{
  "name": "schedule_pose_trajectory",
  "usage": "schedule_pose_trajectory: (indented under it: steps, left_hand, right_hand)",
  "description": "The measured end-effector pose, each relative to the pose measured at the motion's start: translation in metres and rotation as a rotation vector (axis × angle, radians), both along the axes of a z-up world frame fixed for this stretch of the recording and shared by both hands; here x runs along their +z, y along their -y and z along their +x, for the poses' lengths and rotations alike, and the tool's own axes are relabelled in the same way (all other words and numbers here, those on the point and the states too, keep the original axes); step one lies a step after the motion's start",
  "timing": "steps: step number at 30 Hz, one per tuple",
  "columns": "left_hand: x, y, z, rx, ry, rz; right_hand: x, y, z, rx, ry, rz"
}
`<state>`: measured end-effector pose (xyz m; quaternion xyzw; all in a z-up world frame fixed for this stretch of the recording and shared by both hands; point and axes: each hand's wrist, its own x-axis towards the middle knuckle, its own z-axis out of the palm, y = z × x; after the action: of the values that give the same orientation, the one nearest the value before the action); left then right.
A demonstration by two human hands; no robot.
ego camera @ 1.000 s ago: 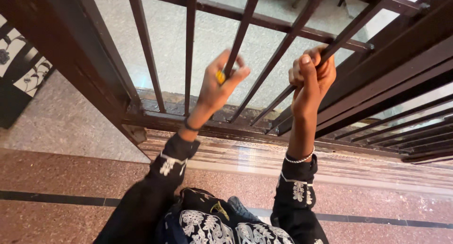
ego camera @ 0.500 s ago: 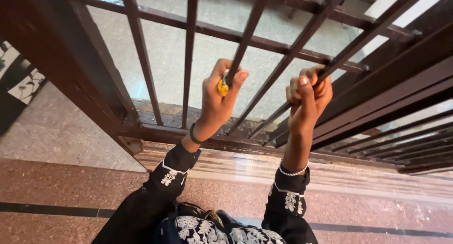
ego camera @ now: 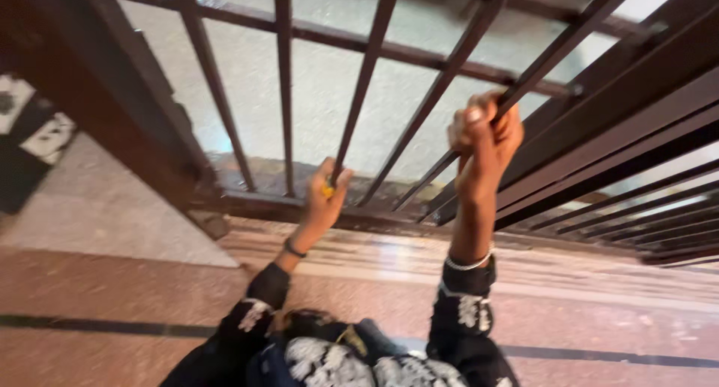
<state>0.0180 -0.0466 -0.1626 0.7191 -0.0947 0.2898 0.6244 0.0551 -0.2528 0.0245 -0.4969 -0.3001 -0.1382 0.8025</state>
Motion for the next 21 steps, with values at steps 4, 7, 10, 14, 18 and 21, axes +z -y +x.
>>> schedule_pose_trajectory:
  steps: [4, 7, 10, 14, 18, 21]
  left_hand:
    - [0.013, 0.010, -0.004, 0.059, -0.148, -0.087]
    - [0.046, 0.019, 0.000, 0.000, -0.130, -0.184]
    - [0.100, 0.015, 0.008, -0.112, -0.018, -0.230]
    - [0.161, 0.010, 0.027, -0.276, 0.053, -0.131]
    - [0.179, -0.009, 0.029, -0.611, -0.039, -0.070]
    - [0.193, -0.022, 0.040, -1.016, -0.206, -0.177]
  right_hand:
    - [0.004, 0.003, 0.000, 0.028, -0.011, 0.017]
    - [0.003, 0.003, 0.001, 0.032, -0.043, 0.026]
    - [0.002, 0.002, 0.001, 0.024, -0.034, 0.052]
    - [0.001, -0.004, 0.007, 0.009, -0.027, 0.114]
    - [-0.001, -0.004, 0.011, 0.046, -0.012, 0.119]
    - [-0.006, 0.010, 0.015, 0.182, -0.043, 0.124]
